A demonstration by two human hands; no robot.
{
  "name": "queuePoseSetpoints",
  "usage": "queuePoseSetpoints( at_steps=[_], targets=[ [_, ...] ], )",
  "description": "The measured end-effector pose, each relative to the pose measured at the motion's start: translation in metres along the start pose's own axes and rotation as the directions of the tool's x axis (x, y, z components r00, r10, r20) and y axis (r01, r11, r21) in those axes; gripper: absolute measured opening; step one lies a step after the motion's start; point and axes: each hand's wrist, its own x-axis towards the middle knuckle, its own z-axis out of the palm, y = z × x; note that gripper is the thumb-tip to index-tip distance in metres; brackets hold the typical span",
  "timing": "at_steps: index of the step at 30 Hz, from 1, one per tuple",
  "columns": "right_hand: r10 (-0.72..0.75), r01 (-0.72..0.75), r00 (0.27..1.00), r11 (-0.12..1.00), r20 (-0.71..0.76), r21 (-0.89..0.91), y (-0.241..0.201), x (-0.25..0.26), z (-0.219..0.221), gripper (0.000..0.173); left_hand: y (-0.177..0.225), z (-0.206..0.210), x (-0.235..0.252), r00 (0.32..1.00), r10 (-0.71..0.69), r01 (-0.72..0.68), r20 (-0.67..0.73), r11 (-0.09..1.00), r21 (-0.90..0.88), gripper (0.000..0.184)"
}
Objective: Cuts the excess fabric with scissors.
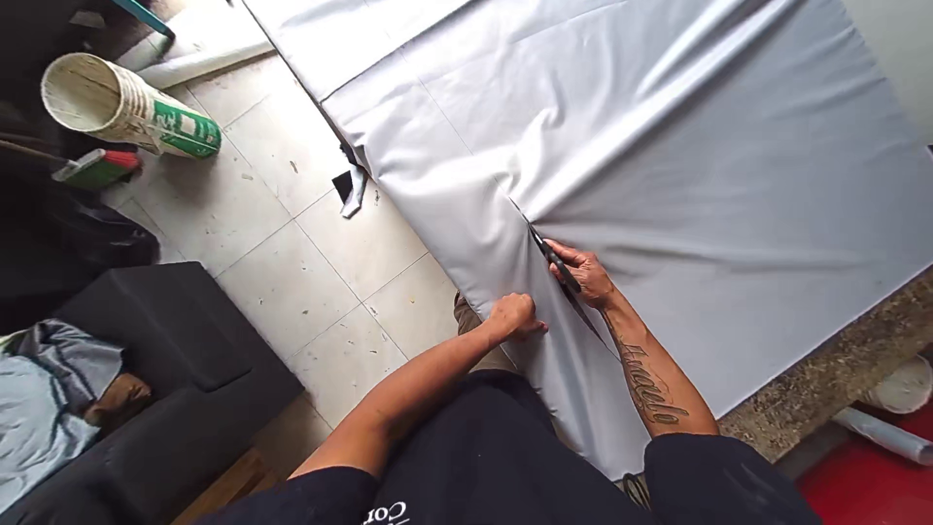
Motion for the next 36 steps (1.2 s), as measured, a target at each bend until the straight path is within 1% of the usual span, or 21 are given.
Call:
queuePoseSetpoints(
  at_steps=[4,7,11,15,18,20,23,25,27,29,31,36],
  targets=[
    [0.002,-0.002,1.0,1.0,-0.013,0.029,-0.001,0.014,0.008,0.05,-0.001,-0.005,0.004,0.999,-0.004,0.005,0.054,1.0,-0.011,0.054],
    [-0.037,0.037,0.999,0.998,0.001,0.042,-0.006,0.032,0.013,0.052,0.0,-0.007,0.002,0.998,0.001,-0.001,0.069,1.0,-0.004,0.053],
    [-0.034,0.035,0.999,0.998,-0.016,0.051,-0.016,0.057,0.022,0.049,0.001,-0.012,0.005,0.993,0.008,-0.006,0.122,1.0,-0.013,0.052],
    [-0.041,0.041,0.999,0.997,0.005,0.069,-0.024,0.071,0.028,0.05,-0.004,-0.015,0.009,0.98,0.056,-0.046,0.191,0.997,-0.056,0.051],
    [-0.066,0.065,0.997,0.997,0.029,0.041,-0.038,0.092,0.034,0.051,-0.009,-0.02,0.013,0.959,0.139,-0.104,0.248,0.984,-0.147,0.052],
    [-0.06,0.059,0.998,0.997,0.018,0.044,-0.044,0.105,0.042,0.049,-0.012,-0.028,0.015,0.927,0.188,-0.123,0.324,0.97,-0.212,0.052],
    [-0.043,0.042,0.999,0.997,0.021,0.07,-0.051,0.122,0.049,0.049,-0.019,-0.038,0.024,0.866,0.262,-0.111,0.426,0.931,-0.346,0.05],
    [-0.067,0.066,0.998,0.996,0.015,0.059,-0.055,0.135,0.054,0.049,-0.023,-0.042,0.029,0.804,0.329,-0.093,0.494,0.892,-0.443,0.049],
    [-0.09,0.089,0.996,0.995,0.014,0.043,-0.062,0.151,0.059,0.05,-0.027,-0.046,0.032,0.742,0.387,-0.08,0.548,0.862,-0.501,0.049],
    [-0.076,0.075,0.997,0.996,0.016,0.053,-0.07,0.166,0.065,0.05,-0.03,-0.051,0.033,0.711,0.416,-0.091,0.567,0.853,-0.513,0.047],
    [-0.054,0.052,0.998,0.995,0.017,0.082,-0.078,0.177,0.072,0.049,-0.032,-0.052,0.034,0.703,0.438,-0.123,0.561,0.851,-0.51,0.046],
    [-0.104,0.102,0.994,0.992,0.022,0.08,-0.094,0.214,0.083,0.052,-0.034,-0.052,0.039,0.657,0.486,-0.206,0.577,0.851,-0.482,0.046]
  ],
)
